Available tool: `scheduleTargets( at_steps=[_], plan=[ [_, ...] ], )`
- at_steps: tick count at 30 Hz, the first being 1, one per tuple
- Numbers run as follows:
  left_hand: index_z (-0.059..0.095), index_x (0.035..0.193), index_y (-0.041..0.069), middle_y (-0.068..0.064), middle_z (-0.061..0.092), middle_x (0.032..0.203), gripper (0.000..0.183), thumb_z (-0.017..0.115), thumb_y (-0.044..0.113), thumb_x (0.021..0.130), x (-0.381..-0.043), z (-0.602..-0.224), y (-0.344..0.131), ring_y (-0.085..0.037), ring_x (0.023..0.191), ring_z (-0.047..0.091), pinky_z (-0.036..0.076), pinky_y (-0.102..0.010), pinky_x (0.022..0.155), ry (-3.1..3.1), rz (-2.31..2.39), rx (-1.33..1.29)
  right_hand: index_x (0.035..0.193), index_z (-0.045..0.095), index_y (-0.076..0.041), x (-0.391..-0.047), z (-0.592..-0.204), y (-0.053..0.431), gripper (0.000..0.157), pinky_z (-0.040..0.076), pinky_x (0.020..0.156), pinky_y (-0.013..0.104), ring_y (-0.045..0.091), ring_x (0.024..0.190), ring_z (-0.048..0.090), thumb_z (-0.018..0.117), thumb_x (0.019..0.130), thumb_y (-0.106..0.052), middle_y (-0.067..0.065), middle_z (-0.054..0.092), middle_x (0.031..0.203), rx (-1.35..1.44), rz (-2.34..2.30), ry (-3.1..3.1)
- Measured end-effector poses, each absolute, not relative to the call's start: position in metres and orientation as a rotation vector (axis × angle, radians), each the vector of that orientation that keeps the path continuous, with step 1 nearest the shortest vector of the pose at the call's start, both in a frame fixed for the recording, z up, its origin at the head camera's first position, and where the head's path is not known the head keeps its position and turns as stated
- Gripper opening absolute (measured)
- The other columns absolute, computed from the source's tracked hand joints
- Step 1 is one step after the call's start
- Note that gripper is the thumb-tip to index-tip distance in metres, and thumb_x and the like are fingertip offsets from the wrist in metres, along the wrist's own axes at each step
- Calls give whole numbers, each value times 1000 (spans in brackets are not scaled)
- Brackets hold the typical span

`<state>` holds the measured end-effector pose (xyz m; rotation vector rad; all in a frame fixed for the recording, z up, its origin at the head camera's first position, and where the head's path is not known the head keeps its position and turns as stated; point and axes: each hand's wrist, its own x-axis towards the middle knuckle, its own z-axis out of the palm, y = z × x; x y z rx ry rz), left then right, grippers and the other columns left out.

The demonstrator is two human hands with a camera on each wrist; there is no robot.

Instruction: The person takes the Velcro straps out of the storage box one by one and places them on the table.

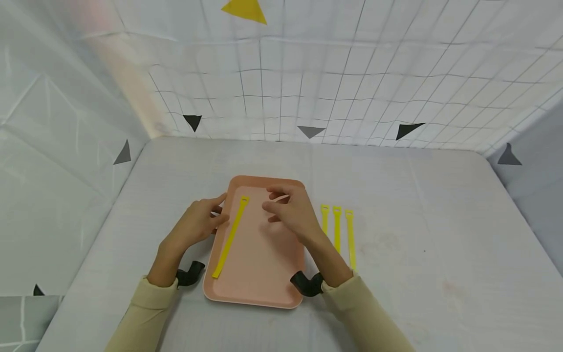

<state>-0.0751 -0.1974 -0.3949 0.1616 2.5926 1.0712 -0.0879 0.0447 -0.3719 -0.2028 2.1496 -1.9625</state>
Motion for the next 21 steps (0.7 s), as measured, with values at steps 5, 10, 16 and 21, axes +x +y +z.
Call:
scheduleTargets(
  at_steps=[5,10,16,21],
  plan=[
    [28,155,2,-28,60,125,65,61,11,99,-76,-396,-198,-21,79,71,57,-33,66,2584,1079,161,123,66,3,-89,-373,36,38,60,68,44,27,81,61,70,85,3,26,57,111,-214,-1924,2179],
    [30,154,3,-27,62,123,65,62,11,99,-77,-395,-196,-21,80,70,57,-33,66,2591,1068,164,122,67,2,-89,-373,30,38,59,69,46,27,80,63,71,85,3,25,59,110,-205,-1886,2213],
    [30,154,3,-26,62,123,65,62,12,98,-78,-396,-195,-20,79,70,58,-34,67,2588,1065,157,123,66,2,-89,-378,24,38,59,71,47,27,82,64,72,85,1,25,60,112,-203,-1857,2233],
    [30,154,3,-26,62,123,65,62,11,98,-78,-398,-198,-20,79,70,57,-34,67,2590,1064,153,126,64,3,-89,-382,17,40,59,73,46,27,83,63,71,87,-1,26,57,115,-202,-1848,2187]
  ],
)
